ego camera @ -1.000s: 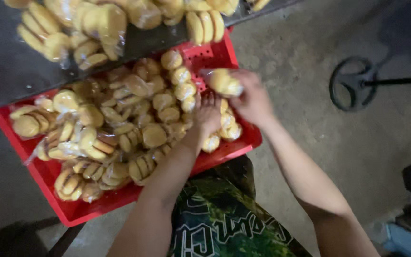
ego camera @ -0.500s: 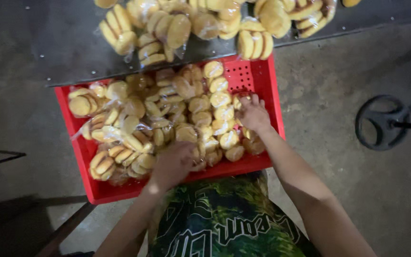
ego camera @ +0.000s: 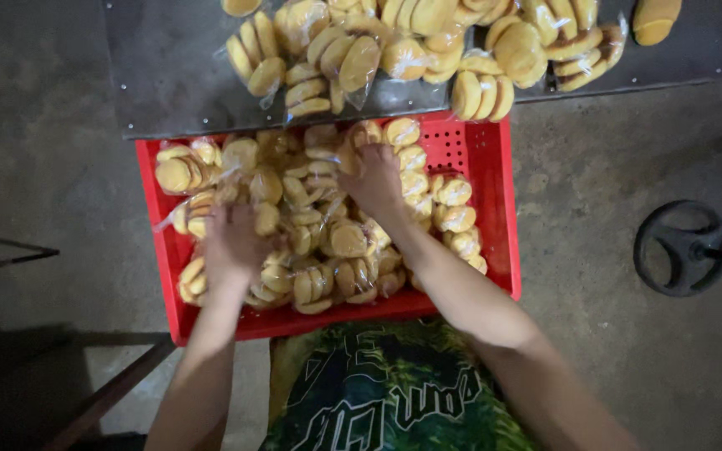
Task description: The person organizes packaged breads inside a red plastic crate and arranges wrapped bread on a metal table by hand.
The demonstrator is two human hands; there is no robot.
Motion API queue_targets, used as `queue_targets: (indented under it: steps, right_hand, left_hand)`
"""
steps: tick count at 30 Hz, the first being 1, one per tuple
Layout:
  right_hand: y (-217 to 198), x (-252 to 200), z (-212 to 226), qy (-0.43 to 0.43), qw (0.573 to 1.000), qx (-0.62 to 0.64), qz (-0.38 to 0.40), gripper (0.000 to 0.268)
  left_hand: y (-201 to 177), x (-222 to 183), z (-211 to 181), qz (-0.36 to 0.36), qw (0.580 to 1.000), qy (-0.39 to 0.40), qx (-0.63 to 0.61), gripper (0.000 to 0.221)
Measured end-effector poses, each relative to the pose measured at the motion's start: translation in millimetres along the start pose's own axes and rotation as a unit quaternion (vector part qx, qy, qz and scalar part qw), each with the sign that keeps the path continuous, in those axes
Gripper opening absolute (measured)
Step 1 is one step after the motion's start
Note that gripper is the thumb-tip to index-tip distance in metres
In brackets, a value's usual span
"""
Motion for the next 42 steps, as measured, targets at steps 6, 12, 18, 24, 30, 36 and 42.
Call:
queue_targets:
  steps: [6, 12, 18, 24, 30, 36, 42]
  right_hand:
    - [-58, -57, -73, 0.088, 0.946, 0.256, 0.178, 0.056]
    - [-154, -153, -126, 0.376, 0.576, 0.656, 0.31, 0.066]
    - [-137, -222, -121, 0.427, 0.619, 0.598, 0.277, 0.057]
    - [-159, -224, -134, 0.419, 0.669, 0.586, 0.183, 0.063]
    - [-162, -105, -141, 0.166, 0.954, 0.249, 0.01, 0.049]
    - [-86, 20, -133, 0.179, 0.973, -0.093, 0.11, 0.061]
    - [-24, 62, -177, 0.207, 0.927, -0.232, 0.211, 0.068]
  left_hand:
    - [-12, -2, -36, 0.167, 0.955, -0.231, -0.087, 0.08]
    - [41, 61, -107, 0.048, 0.954, 0.174, -0.238, 0.081]
    - [183, 127, -218, 0.071, 0.925, 0.264, -0.265, 0.059]
    - [282, 153, -229, 0.06, 0.954, 0.292, -0.023, 0.038]
    - [304, 142, -218, 0.155, 0.949, 0.27, 0.054, 0.055]
    - [272, 105, -219, 0.177, 0.933, 0.301, 0.089, 0.055]
    - [158, 9, -173, 0.201, 0.923, 0.297, -0.14, 0.052]
Point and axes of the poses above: each hand's wrist, its own x-axis towards the middle knuckle, its own y-axis out of the palm, z = x × y, the point moved 2 cm from there along x, towards the middle knuckle, and after that the axes turned 9 degrees about y, right-handed, at the moved point
